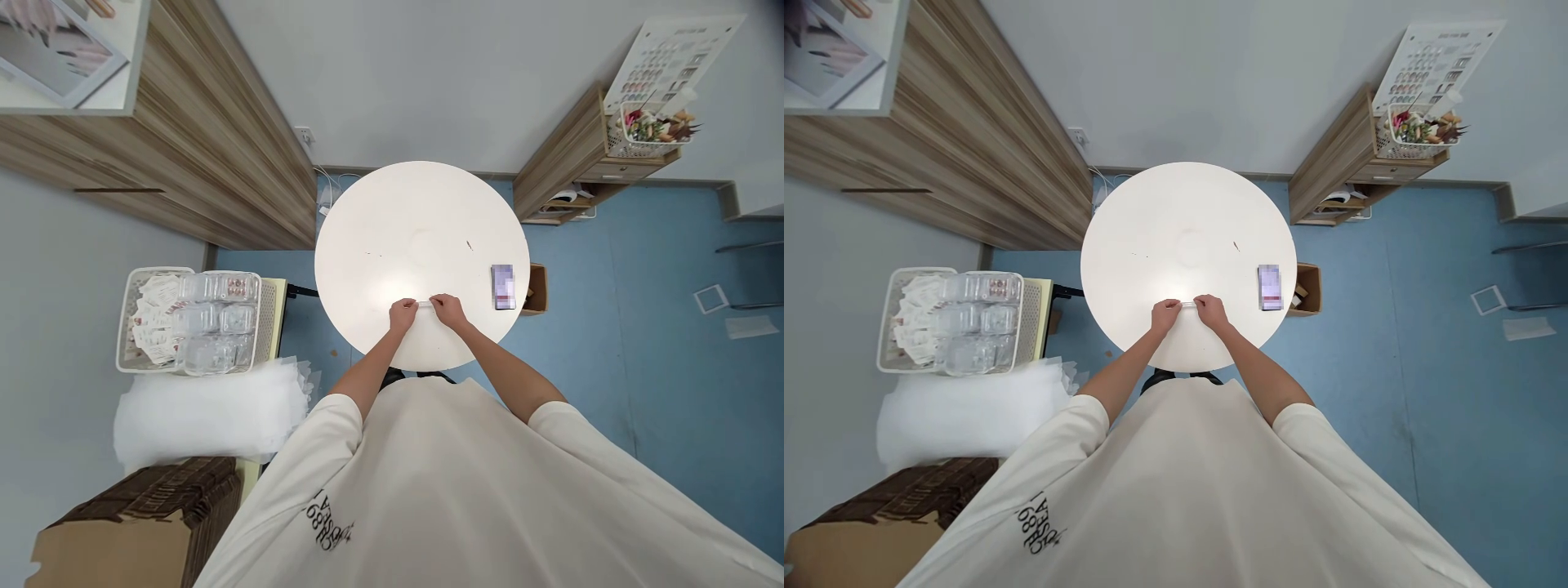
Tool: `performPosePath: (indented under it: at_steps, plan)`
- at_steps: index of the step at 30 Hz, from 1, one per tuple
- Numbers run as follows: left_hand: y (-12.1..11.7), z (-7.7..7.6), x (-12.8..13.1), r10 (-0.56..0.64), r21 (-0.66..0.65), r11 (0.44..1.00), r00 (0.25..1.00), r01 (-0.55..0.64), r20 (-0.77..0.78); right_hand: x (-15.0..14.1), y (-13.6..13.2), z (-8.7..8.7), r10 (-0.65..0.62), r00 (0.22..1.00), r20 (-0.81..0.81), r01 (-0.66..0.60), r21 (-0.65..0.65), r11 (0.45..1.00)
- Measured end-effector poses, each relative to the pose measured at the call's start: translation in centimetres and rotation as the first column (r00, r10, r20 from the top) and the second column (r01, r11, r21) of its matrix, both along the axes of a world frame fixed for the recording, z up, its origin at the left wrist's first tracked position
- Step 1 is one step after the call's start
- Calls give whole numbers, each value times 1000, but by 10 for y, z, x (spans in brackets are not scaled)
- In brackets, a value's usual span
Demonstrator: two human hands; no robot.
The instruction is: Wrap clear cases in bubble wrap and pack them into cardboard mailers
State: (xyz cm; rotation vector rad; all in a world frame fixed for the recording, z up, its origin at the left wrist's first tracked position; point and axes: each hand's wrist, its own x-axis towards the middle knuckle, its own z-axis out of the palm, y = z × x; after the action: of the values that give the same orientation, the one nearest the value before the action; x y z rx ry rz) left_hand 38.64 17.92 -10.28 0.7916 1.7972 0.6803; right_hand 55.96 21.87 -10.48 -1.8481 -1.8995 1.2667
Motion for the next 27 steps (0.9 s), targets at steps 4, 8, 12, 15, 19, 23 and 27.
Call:
performPosePath:
  at_steps: [4, 8, 12, 15, 19, 23, 27]
  plan:
    - [-1, 2, -1, 45, -29, 999, 998, -44, 53, -1, -2, 1, 22, 999, 26, -22, 16, 1000]
    - [-3, 4, 0, 60, -38, 998, 996, -57, 65, -1, -3, 2, 49, 997, 55, -51, 32, 998]
    - [-5, 5, 0, 57, -44, 998, 996, -54, 70, 0, -4, 4, 82, 994, 75, -85, 40, 996]
    - [-5, 4, -1, 65, -54, 997, 995, -61, 75, 0, -5, 5, 90, 993, 71, -93, 50, 994]
    - [-4, 0, -1, 70, -60, 996, 994, -65, 83, 1, -5, 6, 95, 994, 51, -97, 50, 994]
    - [-3, -3, -1, 59, -58, 997, 994, -54, 88, -1, -3, 8, 101, 995, 28, -103, 74, 992]
    - [-5, -10, -2, -6, -41, 999, 998, 9, 55, -3, 3, 9, 85, 995, 46, -88, 51, 995]
